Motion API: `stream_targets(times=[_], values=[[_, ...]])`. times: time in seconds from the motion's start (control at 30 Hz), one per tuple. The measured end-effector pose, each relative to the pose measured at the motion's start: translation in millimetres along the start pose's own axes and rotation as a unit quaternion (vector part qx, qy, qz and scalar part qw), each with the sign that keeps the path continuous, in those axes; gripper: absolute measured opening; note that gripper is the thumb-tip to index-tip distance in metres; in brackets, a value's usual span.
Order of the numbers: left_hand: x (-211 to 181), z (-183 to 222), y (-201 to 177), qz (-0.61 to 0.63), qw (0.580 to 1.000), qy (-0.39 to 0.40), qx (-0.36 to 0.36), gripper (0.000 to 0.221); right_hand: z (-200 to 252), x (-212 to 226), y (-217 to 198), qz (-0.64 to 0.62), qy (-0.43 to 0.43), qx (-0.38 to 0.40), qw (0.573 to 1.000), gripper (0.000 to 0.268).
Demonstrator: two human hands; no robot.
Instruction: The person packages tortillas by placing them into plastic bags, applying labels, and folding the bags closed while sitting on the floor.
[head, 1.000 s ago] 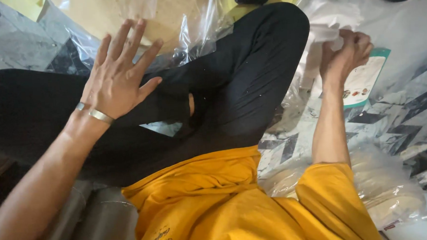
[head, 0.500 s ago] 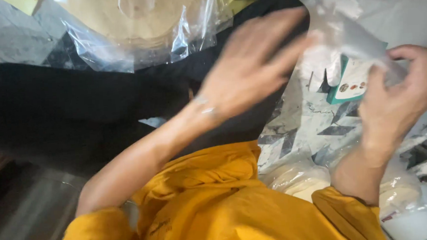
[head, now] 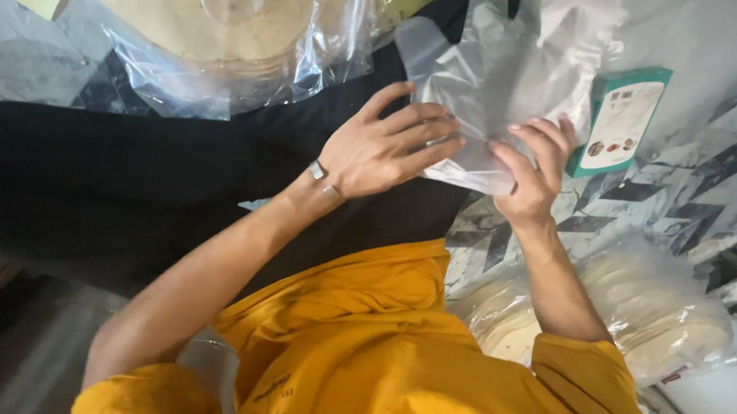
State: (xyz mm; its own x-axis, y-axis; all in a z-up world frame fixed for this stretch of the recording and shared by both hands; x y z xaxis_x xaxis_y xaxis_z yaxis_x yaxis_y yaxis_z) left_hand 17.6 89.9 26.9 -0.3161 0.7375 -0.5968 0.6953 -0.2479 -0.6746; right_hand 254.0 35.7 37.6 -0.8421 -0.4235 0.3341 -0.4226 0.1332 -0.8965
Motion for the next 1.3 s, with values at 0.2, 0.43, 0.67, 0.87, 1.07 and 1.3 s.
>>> stream_targets(times=[0.2,0.43,0.67,0.87,1.07,1.3], values=[[16,1,22,-0.083,0.994,0.065,0.001,0.049,28,-15,28,-0.059,0.04,0.041,0.997,0.035],[5,18,20,0.019,0.989,0.114,0.091,0.043,42,-2,22,-0.098,0.055,0.048,0.992,0.033],[8,8,15,0.02,0.994,0.098,0.031,0.03,32,-10,8,-0.198,0.105,0.019,0.974,0.021],[-1,16,29,-0.005,0.985,0.054,0.163,0.014,25,-6,3,-0.168,0.052,-0.006,0.984,0.019],[-1,34,10,-0.02,0.995,0.091,0.024,0.03,48,-2,15,-0.09,-0.009,0.024,0.996,0.01],[18,37,40,0.139,0.975,-0.165,0.051,0.026,23,-14,7,-0.204,0.062,0.016,0.977,0.016]])
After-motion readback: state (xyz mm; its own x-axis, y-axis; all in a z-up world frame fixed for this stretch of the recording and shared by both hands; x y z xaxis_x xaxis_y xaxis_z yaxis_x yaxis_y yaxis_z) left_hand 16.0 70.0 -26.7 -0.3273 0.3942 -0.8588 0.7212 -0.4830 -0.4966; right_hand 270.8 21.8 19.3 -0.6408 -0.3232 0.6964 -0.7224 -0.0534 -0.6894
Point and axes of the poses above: each hand's wrist, its own z-axis away from the middle knuckle, its own y-axis out of the palm, x = y × z, the point moved 5 cm from there along -z, towards the middle knuckle, and after that the axes turned 2 degrees about -y, right-handed, at the moved point
